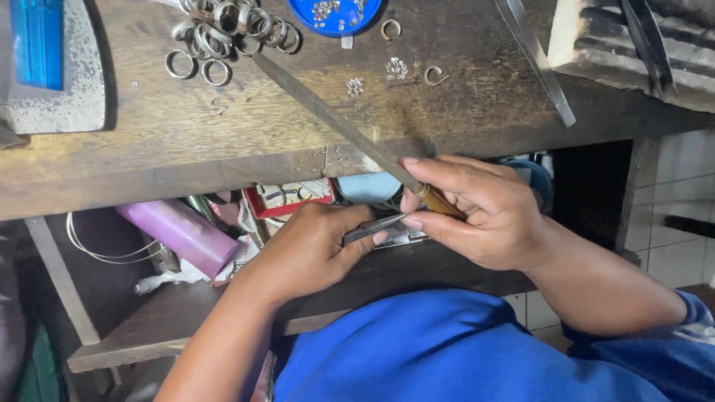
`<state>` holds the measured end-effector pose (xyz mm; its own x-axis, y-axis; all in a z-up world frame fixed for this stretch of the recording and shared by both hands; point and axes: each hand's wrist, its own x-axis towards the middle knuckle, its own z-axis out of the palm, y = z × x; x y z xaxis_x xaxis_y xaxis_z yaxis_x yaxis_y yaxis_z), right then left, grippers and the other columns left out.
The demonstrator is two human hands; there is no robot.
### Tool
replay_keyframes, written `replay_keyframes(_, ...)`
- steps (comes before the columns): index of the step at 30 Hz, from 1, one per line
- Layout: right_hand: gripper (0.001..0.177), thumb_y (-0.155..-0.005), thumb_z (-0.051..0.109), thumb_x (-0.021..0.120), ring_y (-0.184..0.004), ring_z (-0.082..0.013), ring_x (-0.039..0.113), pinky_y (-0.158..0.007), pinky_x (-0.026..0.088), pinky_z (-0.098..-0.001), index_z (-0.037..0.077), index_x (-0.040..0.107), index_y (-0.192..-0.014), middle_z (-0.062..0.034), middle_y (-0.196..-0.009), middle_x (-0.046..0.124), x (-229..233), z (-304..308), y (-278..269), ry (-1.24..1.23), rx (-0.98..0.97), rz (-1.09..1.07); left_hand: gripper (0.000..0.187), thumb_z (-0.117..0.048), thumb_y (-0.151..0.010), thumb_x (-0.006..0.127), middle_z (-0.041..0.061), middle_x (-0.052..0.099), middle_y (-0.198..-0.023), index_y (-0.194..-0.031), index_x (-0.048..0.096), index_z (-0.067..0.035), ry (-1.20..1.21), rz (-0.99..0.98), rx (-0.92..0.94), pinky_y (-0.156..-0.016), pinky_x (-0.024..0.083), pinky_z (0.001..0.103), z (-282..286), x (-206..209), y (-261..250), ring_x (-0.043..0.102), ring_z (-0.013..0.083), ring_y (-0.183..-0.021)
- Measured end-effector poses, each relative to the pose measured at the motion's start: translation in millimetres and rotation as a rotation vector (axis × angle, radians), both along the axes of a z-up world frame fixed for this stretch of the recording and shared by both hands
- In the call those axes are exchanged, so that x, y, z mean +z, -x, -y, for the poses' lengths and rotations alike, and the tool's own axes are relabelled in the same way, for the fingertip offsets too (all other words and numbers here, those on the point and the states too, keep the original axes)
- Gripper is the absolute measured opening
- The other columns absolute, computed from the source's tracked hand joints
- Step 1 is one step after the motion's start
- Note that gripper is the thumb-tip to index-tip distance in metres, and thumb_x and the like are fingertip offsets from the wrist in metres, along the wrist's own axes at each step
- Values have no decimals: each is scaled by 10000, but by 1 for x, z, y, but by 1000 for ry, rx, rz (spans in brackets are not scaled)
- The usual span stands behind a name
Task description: Using a hand file to smooth and shape small metal jewelry components held with pliers at a workbench.
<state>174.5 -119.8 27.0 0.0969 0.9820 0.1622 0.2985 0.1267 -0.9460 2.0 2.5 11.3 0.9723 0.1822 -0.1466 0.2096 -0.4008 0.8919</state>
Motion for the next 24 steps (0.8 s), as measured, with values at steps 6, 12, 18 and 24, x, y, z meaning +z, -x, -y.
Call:
replay_keyframes(6,550,-721,-111,666,-840,-184,643,-743,587,-223,-53,397,-1197,-188,-984,569,0,-1,1,23,4,-49,262,-279,-869,492,128,505,-527,-717,467,-67,-16,10,1,-449,320,359,1,-4,1,495,337,-471)
replay_keyframes(12,554,-732,-107,664,-781,-163,637,-670,576,-186,-39,388,-1208,-169,-940,572,-2,-1,0,18,10,-58,241,-267,-863,504,134,499,-508,-728,488,-68,-25,-7,2,-438,317,363,1,-5,2,492,346,-459)
replay_keyframes(18,553,-745,-110,647,-786,-184,632,-700,592,-218,-37,371,-1219,-176,-930,563,-2,-2,0,7,36,-85,253,-276,-864,510,136,466,-473,-724,493,-66,-40,-14,10,-427,309,363,2,-7,2,465,348,-427)
replay_keyframes(24,540,-741,-99,654,-811,-183,634,-708,586,-211,-47,386,-1207,-178,-958,556,-1,-2,0,30,12,-44,218,-264,-860,497,138,533,-533,-778,535,-66,24,-84,23,-454,345,369,2,-10,3,510,356,-481)
